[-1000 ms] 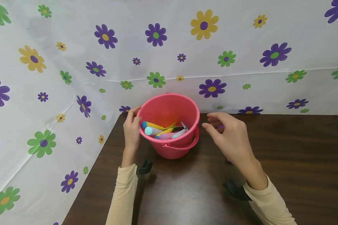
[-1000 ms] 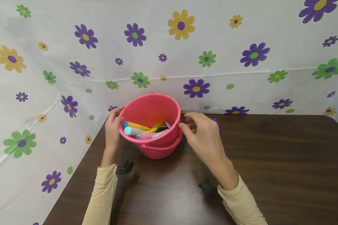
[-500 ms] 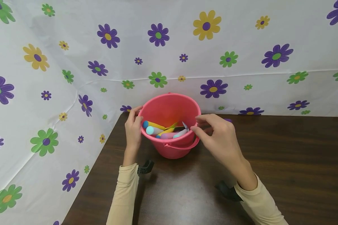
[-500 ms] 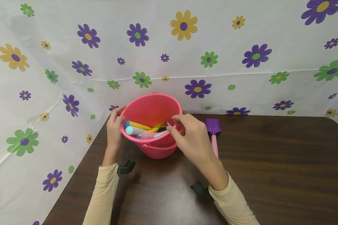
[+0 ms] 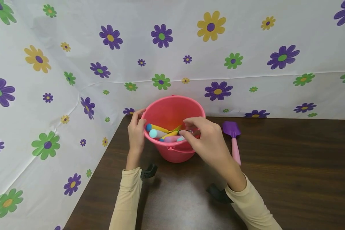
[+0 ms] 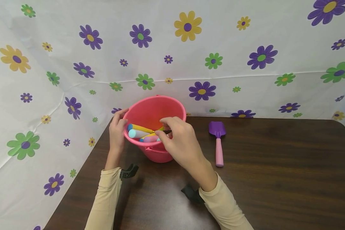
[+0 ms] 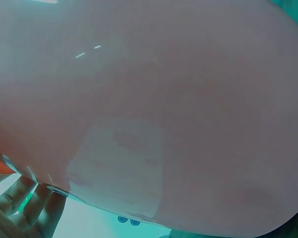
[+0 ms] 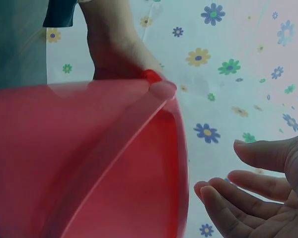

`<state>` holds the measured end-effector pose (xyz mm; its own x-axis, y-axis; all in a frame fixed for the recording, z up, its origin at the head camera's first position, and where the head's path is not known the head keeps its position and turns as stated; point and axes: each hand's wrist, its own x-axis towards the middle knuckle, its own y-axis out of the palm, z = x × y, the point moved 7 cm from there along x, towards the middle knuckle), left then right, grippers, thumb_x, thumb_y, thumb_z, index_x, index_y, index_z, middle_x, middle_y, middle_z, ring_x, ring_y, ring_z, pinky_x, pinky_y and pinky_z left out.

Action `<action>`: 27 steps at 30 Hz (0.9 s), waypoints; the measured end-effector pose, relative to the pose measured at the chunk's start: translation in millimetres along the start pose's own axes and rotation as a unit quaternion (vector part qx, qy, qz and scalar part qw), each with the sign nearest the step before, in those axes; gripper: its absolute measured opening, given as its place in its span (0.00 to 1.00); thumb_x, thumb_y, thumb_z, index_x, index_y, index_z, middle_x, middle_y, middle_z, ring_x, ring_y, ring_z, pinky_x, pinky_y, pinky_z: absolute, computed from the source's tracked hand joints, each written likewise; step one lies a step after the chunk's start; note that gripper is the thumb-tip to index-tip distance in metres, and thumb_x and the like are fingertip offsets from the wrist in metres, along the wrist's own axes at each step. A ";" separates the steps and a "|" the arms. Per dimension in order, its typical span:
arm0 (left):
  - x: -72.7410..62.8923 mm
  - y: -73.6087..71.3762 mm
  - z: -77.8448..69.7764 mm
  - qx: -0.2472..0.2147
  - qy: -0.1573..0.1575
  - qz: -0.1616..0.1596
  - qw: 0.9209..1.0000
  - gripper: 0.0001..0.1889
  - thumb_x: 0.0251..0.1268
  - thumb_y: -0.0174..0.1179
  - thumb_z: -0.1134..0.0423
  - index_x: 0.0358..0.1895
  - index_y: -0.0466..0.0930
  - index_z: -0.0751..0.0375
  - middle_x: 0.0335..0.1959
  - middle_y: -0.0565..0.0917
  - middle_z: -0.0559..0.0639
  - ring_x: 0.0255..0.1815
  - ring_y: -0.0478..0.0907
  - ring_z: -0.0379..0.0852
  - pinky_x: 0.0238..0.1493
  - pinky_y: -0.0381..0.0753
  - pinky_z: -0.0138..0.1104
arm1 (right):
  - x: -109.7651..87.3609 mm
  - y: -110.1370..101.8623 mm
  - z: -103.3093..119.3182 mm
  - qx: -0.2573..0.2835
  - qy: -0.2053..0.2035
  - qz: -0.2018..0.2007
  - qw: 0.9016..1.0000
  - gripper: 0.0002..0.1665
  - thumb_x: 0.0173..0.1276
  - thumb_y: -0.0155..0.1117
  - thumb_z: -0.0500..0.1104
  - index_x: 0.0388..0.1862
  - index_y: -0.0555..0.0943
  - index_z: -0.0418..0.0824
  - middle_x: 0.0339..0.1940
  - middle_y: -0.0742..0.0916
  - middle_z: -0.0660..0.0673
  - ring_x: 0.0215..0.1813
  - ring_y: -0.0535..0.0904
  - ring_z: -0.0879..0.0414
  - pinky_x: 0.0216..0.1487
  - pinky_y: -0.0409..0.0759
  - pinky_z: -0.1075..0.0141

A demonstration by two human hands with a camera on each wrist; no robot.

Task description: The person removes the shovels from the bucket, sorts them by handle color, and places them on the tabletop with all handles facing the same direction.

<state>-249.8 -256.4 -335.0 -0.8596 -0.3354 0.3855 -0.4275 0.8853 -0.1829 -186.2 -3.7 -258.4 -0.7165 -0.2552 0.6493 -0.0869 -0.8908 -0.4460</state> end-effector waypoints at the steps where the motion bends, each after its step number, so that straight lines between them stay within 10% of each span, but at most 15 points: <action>1: -0.1 0.1 0.0 -0.001 0.000 0.000 1.000 0.23 0.69 0.51 0.63 0.65 0.78 0.62 0.54 0.82 0.59 0.45 0.79 0.51 0.44 0.81 0.27 | 0.9 2.2 0.8 0.003 0.001 0.004 1.000 0.20 0.59 0.79 0.32 0.50 0.86 0.32 0.41 0.90 0.42 0.42 0.87 0.50 0.42 0.88 0.55; 27: 0.3 1.6 1.0 0.000 0.000 0.000 1.000 0.23 0.69 0.51 0.63 0.65 0.78 0.62 0.54 0.83 0.59 0.46 0.80 0.53 0.44 0.82 0.27 | 16.2 52.3 6.0 0.023 -0.006 0.063 0.998 0.21 0.59 0.79 0.33 0.51 0.85 0.30 0.45 0.90 0.37 0.47 0.89 0.45 0.45 0.88 0.56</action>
<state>-251.0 -255.4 -336.1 -0.8594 -0.3363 0.3852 -0.4284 0.8848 -0.1831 -198.2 -56.7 -267.6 -0.7117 -0.3704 0.5969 0.0356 -0.8676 -0.4959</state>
